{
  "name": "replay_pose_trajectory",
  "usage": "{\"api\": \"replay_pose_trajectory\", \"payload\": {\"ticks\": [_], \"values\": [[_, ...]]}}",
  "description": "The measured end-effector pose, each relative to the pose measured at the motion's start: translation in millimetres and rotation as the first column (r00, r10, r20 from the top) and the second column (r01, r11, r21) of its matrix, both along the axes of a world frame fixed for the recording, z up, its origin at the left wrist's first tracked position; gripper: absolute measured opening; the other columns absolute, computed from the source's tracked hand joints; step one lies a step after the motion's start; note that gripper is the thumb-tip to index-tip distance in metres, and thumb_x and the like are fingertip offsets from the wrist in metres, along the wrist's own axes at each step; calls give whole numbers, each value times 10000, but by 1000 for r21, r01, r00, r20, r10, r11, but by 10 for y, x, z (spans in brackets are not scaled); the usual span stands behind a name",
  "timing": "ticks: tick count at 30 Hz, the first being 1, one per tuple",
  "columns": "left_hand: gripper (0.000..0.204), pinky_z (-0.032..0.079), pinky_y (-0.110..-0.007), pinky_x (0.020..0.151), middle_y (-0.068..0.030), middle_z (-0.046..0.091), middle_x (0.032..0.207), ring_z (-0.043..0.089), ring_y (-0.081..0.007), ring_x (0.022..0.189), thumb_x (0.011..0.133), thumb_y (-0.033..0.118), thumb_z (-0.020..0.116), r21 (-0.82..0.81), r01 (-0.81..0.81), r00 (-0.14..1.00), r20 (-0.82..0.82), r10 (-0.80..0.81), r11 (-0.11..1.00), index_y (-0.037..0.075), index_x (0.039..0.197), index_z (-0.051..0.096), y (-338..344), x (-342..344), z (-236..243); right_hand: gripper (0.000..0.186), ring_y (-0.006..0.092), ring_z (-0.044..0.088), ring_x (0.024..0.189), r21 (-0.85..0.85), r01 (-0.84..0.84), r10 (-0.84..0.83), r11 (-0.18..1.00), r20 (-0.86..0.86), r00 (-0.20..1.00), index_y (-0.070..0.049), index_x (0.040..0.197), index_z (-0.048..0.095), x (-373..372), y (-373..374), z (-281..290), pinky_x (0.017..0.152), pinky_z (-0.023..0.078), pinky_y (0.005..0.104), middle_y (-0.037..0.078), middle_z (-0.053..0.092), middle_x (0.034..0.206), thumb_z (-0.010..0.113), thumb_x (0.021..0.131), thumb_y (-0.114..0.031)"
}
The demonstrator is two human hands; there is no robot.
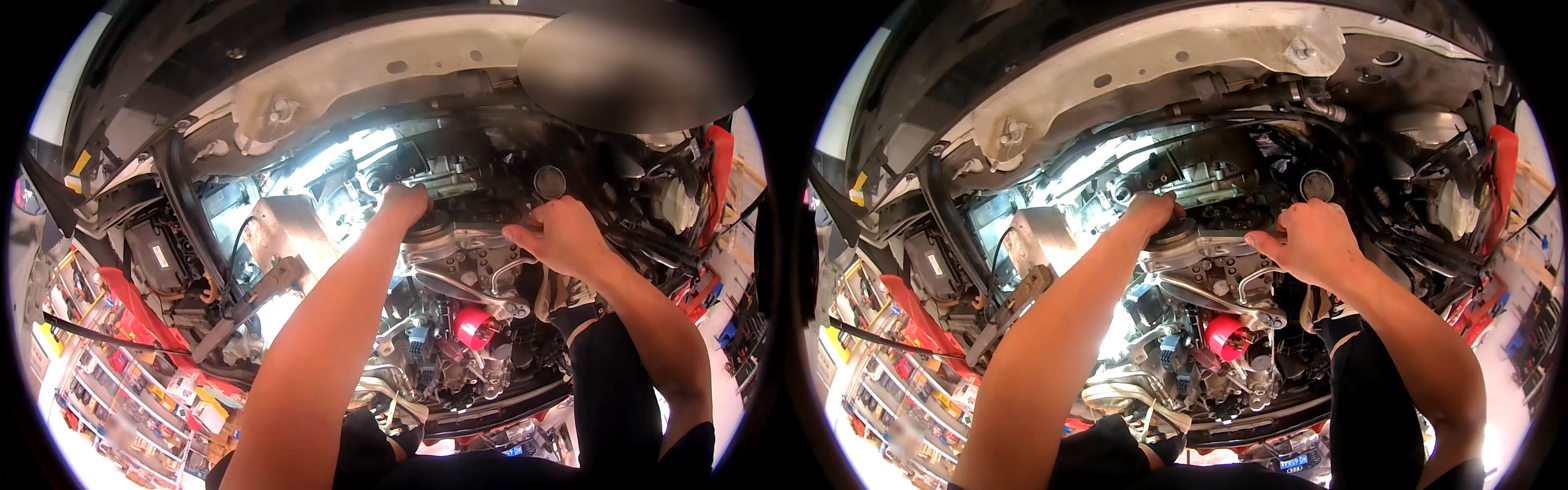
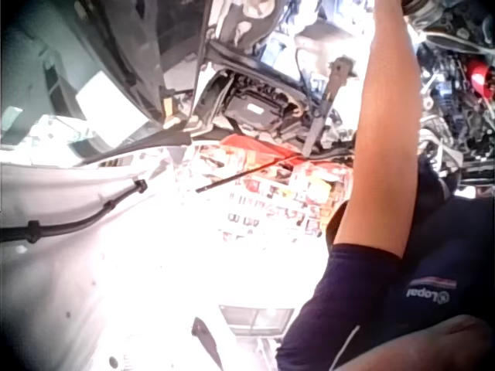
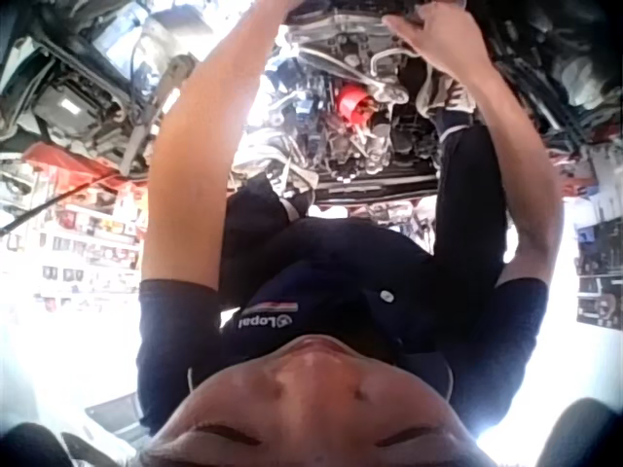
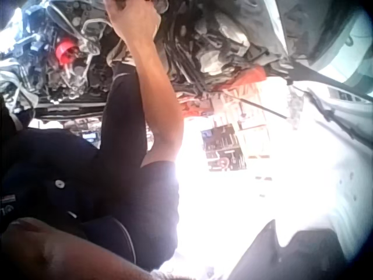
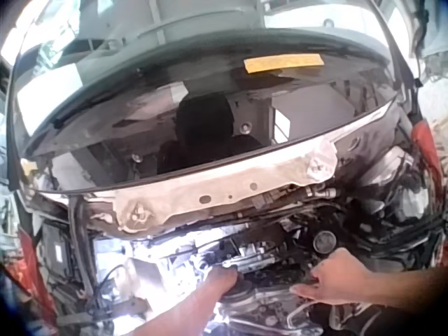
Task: The person works on a car engine, using a curved tool to loosen components and then removing circular metal parts by hand.
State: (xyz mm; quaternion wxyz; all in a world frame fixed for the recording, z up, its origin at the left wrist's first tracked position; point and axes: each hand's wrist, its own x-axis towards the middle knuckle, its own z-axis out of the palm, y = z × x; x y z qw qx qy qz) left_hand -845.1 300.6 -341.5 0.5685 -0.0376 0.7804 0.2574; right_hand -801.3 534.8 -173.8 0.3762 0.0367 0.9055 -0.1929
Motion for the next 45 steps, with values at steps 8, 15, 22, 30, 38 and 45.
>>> {"api": "replay_pose_trajectory", "payload": {"ticks": [8,15,22,30,38,45], "values": [[223,520,-363,823,-113,733,939,695,-253,892,819,256,606,-46,-195,977,79,198,980,111,896,756,17,-44,42,586,346,601,547,23,20,-22,1000,77,997,6,567,635,-21,-7,2,564,488,416,158,577,526,683,809,-526],[267,540,-393,812,-167,717,960,701,-317,900,836,306,642,-64,-226,962,143,234,972,93,968,735,-3,22,-170,596,341,607,546,45,19,-25,999,129,991,-7,567,641,-52,-15,-32,577,501,417,157,573,517,662,818,-547],[254,526,-388,767,-132,713,912,680,-282,846,854,300,613,-39,-178,982,53,180,983,89,903,745,-43,15,-239,592,332,614,561,87,-40,42,995,-23,999,-5,569,635,17,-12,3,589,506,419,159,596,549,667,821,-540],[237,514,-346,754,-56,735,822,682,-190,792,813,212,575,-62,-195,980,-45,193,979,109,718,766,-3,28,-82,581,325,607,544,47,19,-20,999,18,1000,-10,558,631,18,3,-50,577,500,418,151,587,532,675,818,-528],[236,511,-318,738,-36,734,781,674,-179,773,778,176,555,-92,-369,928,6,371,925,97,732,772,-59,42,-172,570,323,609,541,62,29,-28,998,-20,999,-13,558,637,38,-1,-50,567,499,416,146,582,519,686,805,-525],[209,535,-350,627,-113,686,843,658,-209,688,887,181,616,-189,-427,888,95,450,884,4,850,722,31,-79,35,570,349,612,561,35,62,-63,997,47,997,8,571,636,19,9,-54,577,495,439,180,595,555,700,798,-511]]}}
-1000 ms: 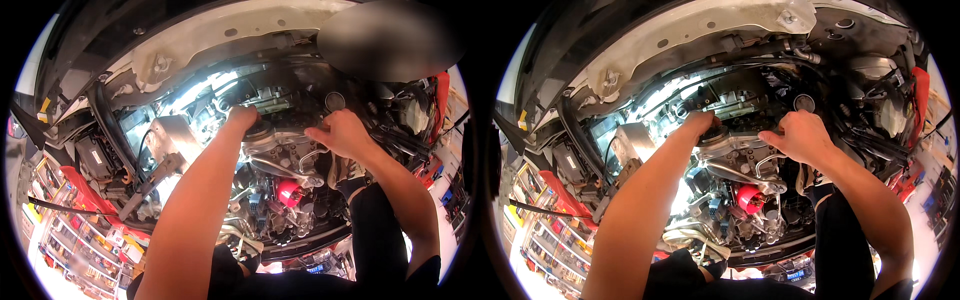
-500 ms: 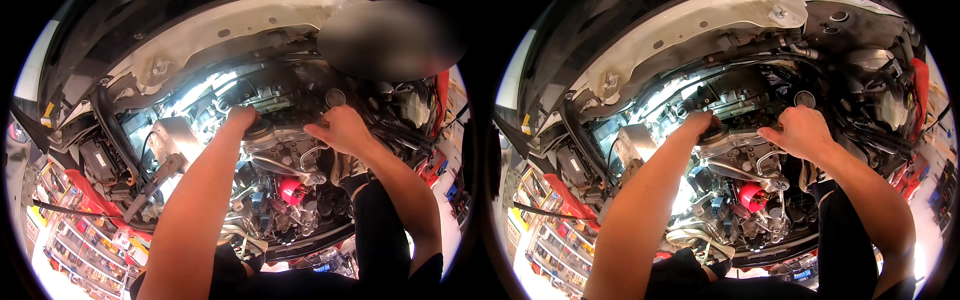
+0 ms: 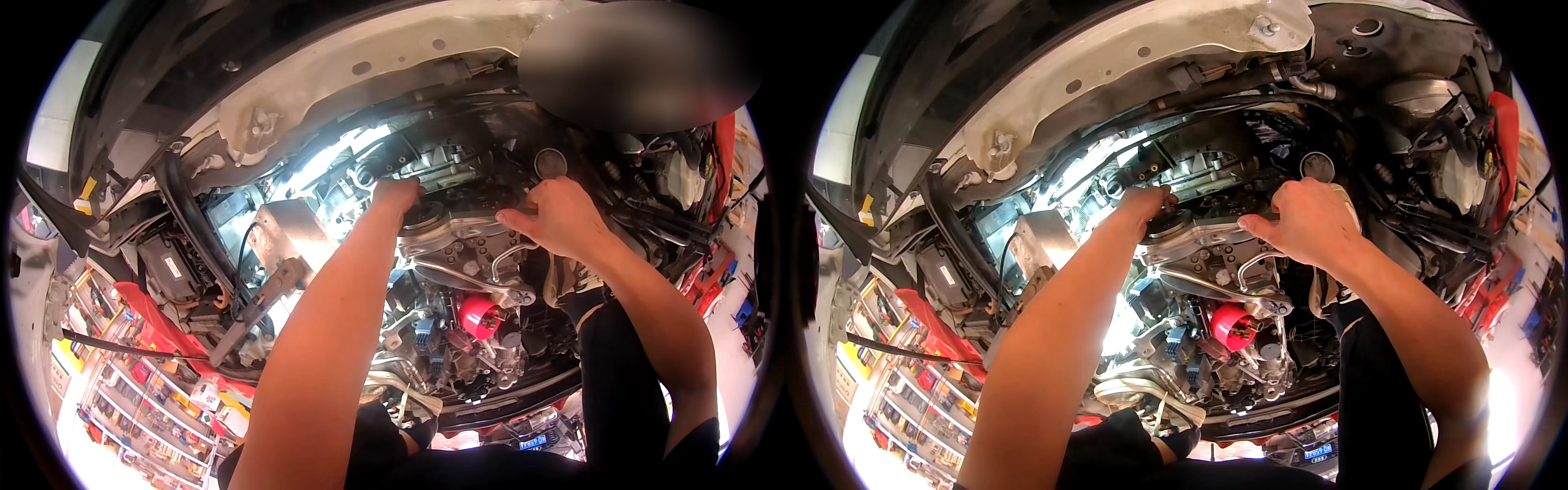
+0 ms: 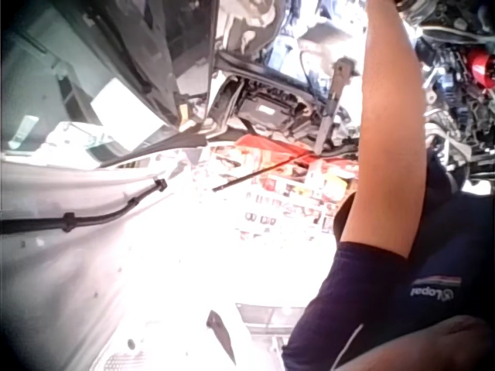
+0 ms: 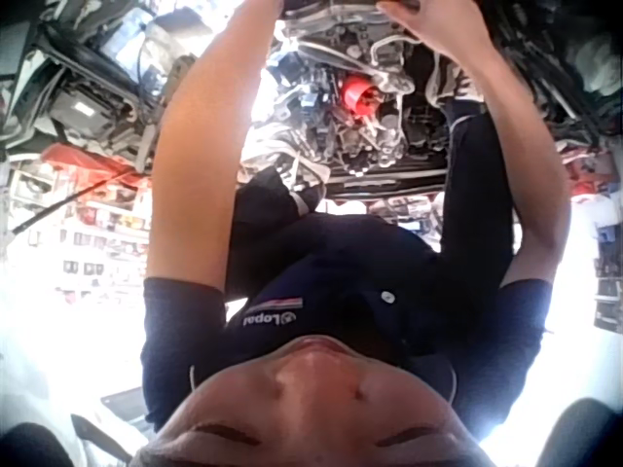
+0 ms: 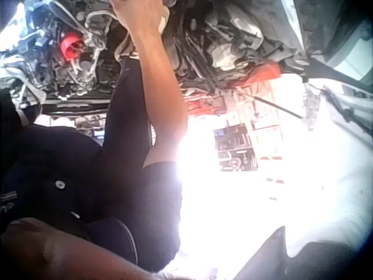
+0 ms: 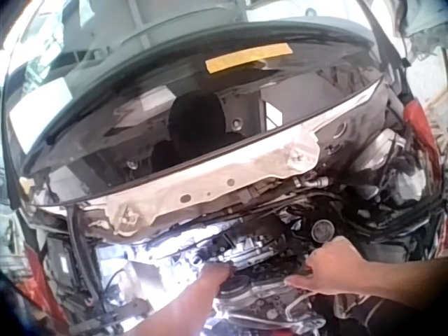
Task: The person works on a car engine, using a curved tool to loosen components and then removing circular metal parts by hand.
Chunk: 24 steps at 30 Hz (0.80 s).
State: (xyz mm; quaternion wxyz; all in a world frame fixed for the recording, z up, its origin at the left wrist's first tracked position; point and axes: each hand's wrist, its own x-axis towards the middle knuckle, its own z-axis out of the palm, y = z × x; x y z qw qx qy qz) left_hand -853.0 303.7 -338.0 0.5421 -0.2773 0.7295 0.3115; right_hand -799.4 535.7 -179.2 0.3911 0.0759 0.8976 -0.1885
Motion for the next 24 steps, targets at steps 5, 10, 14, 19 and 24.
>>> {"api": "replay_pose_trajectory", "payload": {"ticks": [5,10,14,19,24], "values": [[200,536,-357,615,-142,673,852,655,-228,689,899,173,616,55,-196,980,54,193,979,11,887,732,-33,50,-5,561,361,605,560,-12,16,-16,1000,-28,999,13,575,634,18,25,9,578,488,447,187,593,556,711,794,-497],[211,535,-366,598,-133,678,840,662,-238,680,885,181,603,47,-138,990,38,136,989,21,891,741,-80,111,-170,578,364,610,579,-8,36,-35,999,18,999,23,571,627,12,-1,-18,589,489,453,194,597,567,707,797,-502],[226,537,-358,679,-138,706,832,685,-238,739,813,214,642,31,51,997,-61,-49,998,15,832,747,-99,60,-180,585,364,613,586,-12,-20,19,1000,-60,998,24,573,629,13,-25,26,591,490,453,195,599,572,703,799,-511],[288,538,-349,744,-132,730,791,704,-238,772,776,253,650,-5,-25,999,-37,24,1000,-19,784,746,-30,79,-101,590,363,608,572,14,8,-8,1000,-30,1000,27,566,625,14,-51,42,590,489,463,195,597,567,703,799,-509],[277,536,-353,754,-132,735,841,700,-247,795,794,253,634,20,-3,1000,-19,3,1000,10,831,763,-20,49,-67,590,367,600,555,-6,5,-5,1000,-71,997,29,553,618,9,-46,20,574,482,461,198,583,546,710,794,-502]]}}
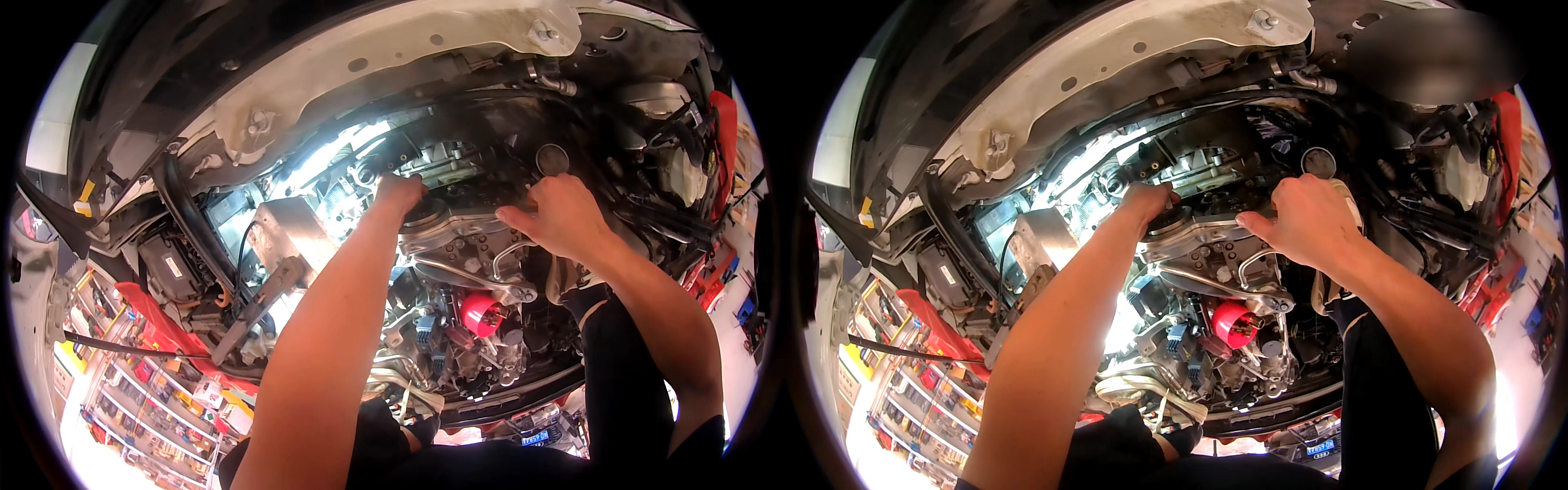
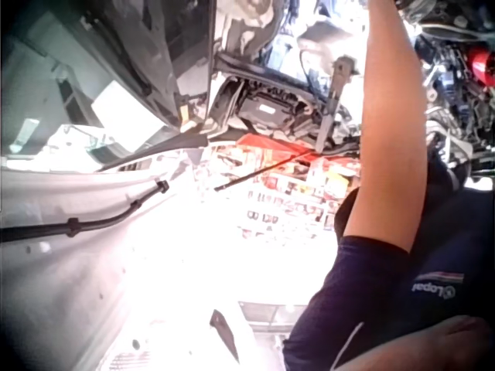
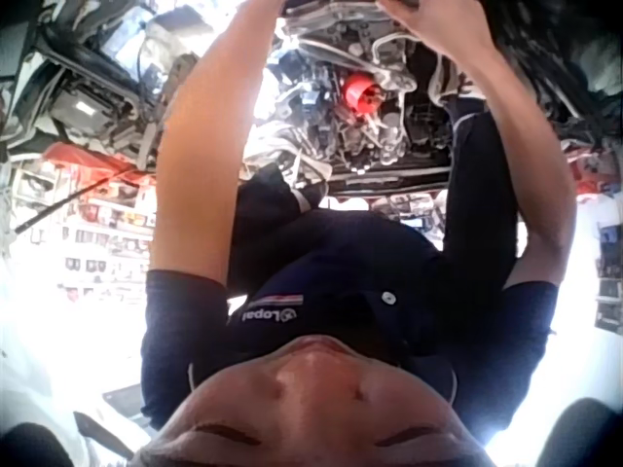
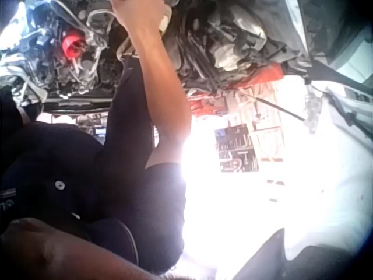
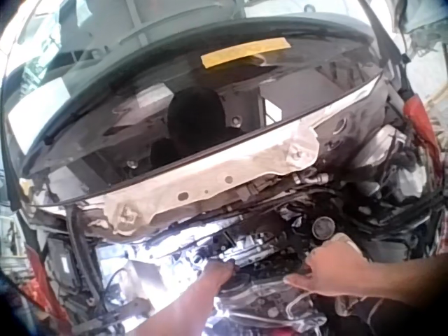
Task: The person works on a car engine, using a curved tool to loosen components and then removing circular metal parts by hand.
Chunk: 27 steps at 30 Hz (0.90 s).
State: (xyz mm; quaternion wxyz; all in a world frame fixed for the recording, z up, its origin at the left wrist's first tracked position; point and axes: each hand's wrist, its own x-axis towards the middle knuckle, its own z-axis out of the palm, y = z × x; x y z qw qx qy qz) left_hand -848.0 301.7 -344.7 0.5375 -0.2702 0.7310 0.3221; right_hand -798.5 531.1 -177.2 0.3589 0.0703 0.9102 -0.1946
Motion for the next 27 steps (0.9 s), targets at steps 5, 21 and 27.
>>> {"api": "replay_pose_trajectory", "payload": {"ticks": [5,21,27], "values": [[271,529,-375,819,-140,736,920,698,-273,869,799,263,626,-13,79,996,-29,-80,997,40,847,772,39,22,115,588,362,593,545,16,8,-8,1000,19,1000,27,538,608,40,54,-55,554,471,451,198,567,527,715,790,-493],[211,529,-356,648,-122,687,809,655,-219,695,833,194,619,33,196,975,-113,-191,980,29,827,751,-32,30,-11,573,363,615,577,7,13,-14,1000,57,998,30,581,638,-24,15,-1,575,488,455,197,595,564,705,786,-501],[228,506,-322,602,-88,666,738,620,-191,631,855,183,612,88,-128,991,-31,131,988,3,756,711,-53,74,86,575,362,626,597,3,8,-8,1000,49,999,27,592,646,4,47,-28,584,495,456,201,604,582,698,789,-511]]}}
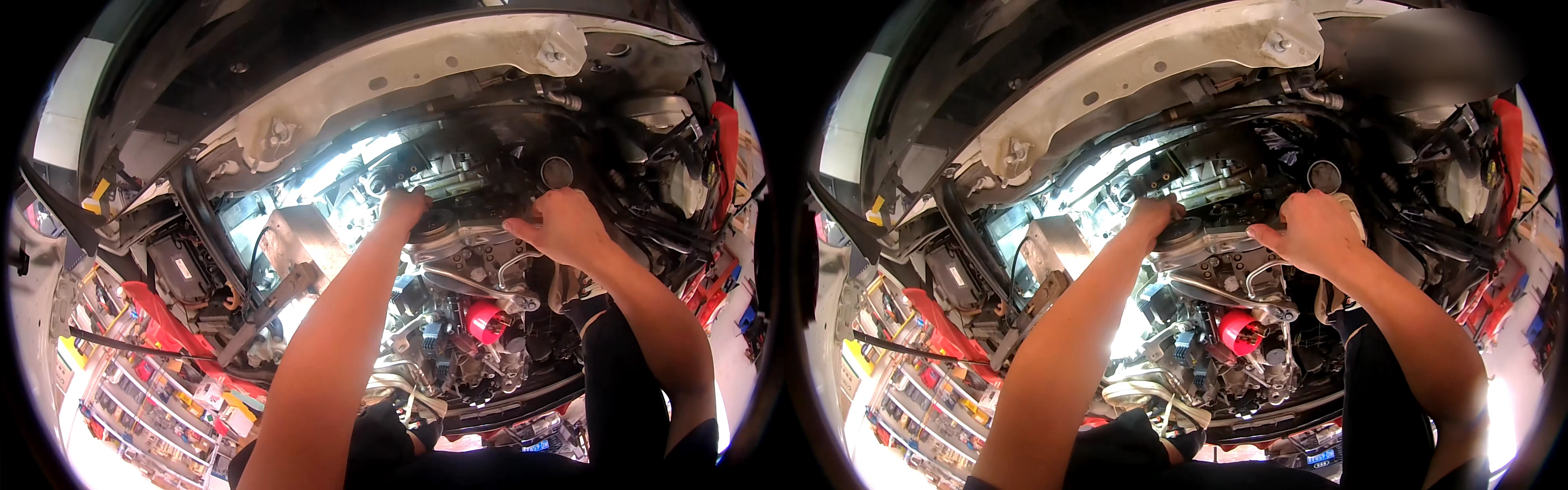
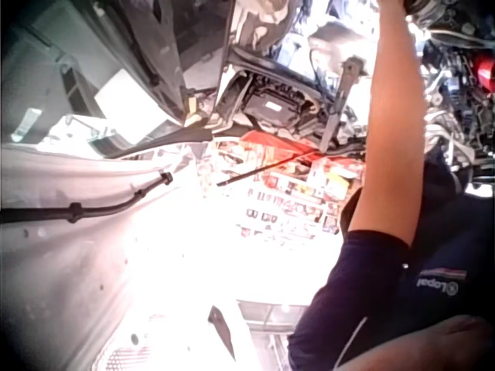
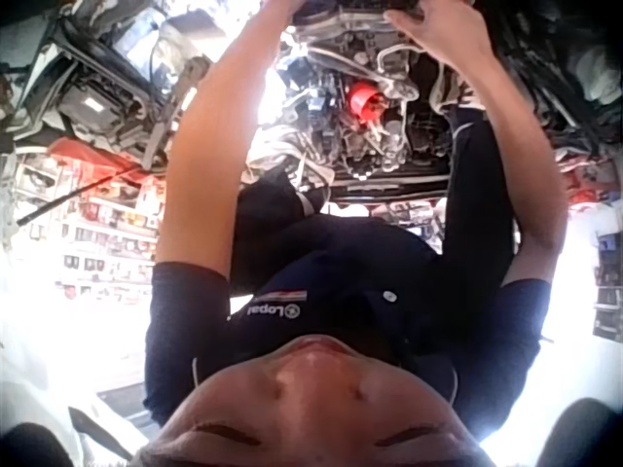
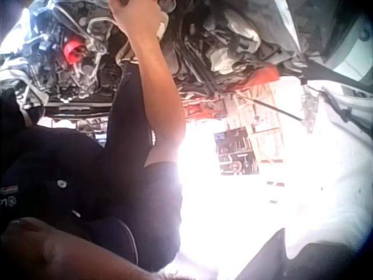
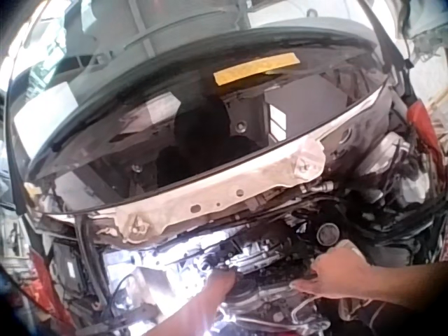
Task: The person works on a car engine, using a curved tool to loosen components and then removing circular metal parts by hand.
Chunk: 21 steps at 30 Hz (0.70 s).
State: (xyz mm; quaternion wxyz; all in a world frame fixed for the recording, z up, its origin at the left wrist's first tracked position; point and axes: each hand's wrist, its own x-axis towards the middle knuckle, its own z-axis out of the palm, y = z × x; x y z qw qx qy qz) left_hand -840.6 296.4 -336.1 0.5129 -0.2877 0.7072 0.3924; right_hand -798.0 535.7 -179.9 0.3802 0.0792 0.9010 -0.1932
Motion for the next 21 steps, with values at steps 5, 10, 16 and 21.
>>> {"api": "replay_pose_trajectory", "payload": {"ticks": [5,10,16,21], "values": [[226,497,-319,573,-87,656,726,614,-190,622,870,184,631,-13,-45,999,-11,45,999,-3,770,710,4,6,51,574,357,633,608,27,-2,0,1000,77,997,22,608,656,-54,-27,33,599,504,448,195,617,597,693,792,-521],[257,517,-330,593,-106,666,761,635,-203,646,883,219,603,-8,40,999,23,-39,999,13,793,727,2,-16,-65,567,348,648,632,44,-14,8,999,131,991,2,645,679,-89,-24,47,642,524,433,172,636,616,666,809,-541],[253,539,-343,625,-133,678,824,663,-229,685,874,228,585,-7,166,986,-4,-166,986,40,819,745,4,-24,-66,575,333,667,710,61,-138,124,989,194,973,-7,681,688,-189,-30,83,660,536,422,164,662,696,621,841,-555],[236,542,-356,650,-143,688,841,669,-242,707,860,214,590,-18,54,998,43,-53,998,43,831,751,-32,-31,-24,579,334,658,693,44,-158,150,986,155,976,-25,675,692,-146,-55,63,652,526,427,158,652,667,616,839,-575]]}}
